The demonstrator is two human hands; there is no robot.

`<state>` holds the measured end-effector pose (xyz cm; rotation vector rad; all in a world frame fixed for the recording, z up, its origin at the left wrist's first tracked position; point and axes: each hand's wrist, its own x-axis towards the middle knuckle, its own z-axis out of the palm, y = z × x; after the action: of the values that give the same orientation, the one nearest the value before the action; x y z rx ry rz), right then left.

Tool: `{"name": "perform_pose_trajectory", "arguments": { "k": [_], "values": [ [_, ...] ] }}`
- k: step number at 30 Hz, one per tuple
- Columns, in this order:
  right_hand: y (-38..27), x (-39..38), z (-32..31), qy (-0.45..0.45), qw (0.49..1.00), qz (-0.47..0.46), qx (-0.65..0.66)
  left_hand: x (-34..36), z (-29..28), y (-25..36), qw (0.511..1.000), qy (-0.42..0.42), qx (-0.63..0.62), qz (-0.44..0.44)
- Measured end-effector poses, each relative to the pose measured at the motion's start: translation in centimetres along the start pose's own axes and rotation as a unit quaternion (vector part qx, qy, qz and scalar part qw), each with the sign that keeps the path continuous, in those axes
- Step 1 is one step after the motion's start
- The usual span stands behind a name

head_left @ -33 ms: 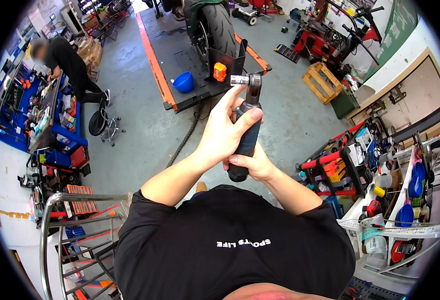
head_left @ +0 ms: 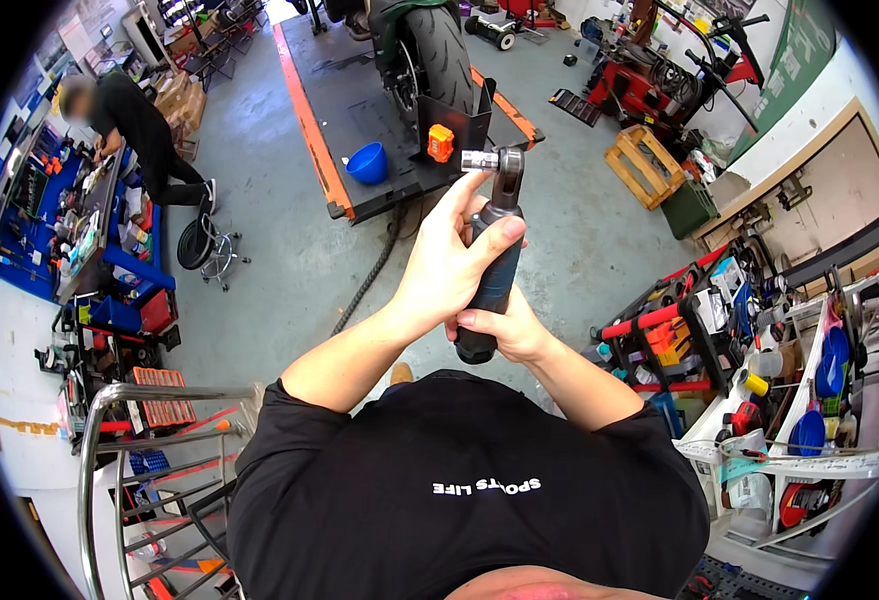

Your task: The person selects a blue cordless impact wrench from a tool rack and attaches a socket to it. They then walk to a green motorcycle on a lift and use the wrench to tighten bolts on the motorcycle's frame and engine area.

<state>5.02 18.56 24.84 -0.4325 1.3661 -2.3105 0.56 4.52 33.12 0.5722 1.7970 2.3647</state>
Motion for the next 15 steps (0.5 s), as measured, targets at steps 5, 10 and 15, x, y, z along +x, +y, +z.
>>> {"name": "perform_pose_trajectory", "arguments": {
  "k": [5,10,15],
  "values": [
    [0.8,1.2,0.6,-0.037,0.999,0.023,0.020,-0.6,-2.1,-0.7,1.000,0.024,-0.004,-0.011],
    [4.0,4.1,1.1,-0.092,0.991,0.101,0.007,-2.5,-7.2,-1.6,0.995,0.090,-0.021,-0.026],
    [8.5,10.5,4.2,-0.115,0.970,0.208,0.038,-4.1,-16.6,-3.7,0.986,0.163,-0.031,-0.027]
  ]
}}
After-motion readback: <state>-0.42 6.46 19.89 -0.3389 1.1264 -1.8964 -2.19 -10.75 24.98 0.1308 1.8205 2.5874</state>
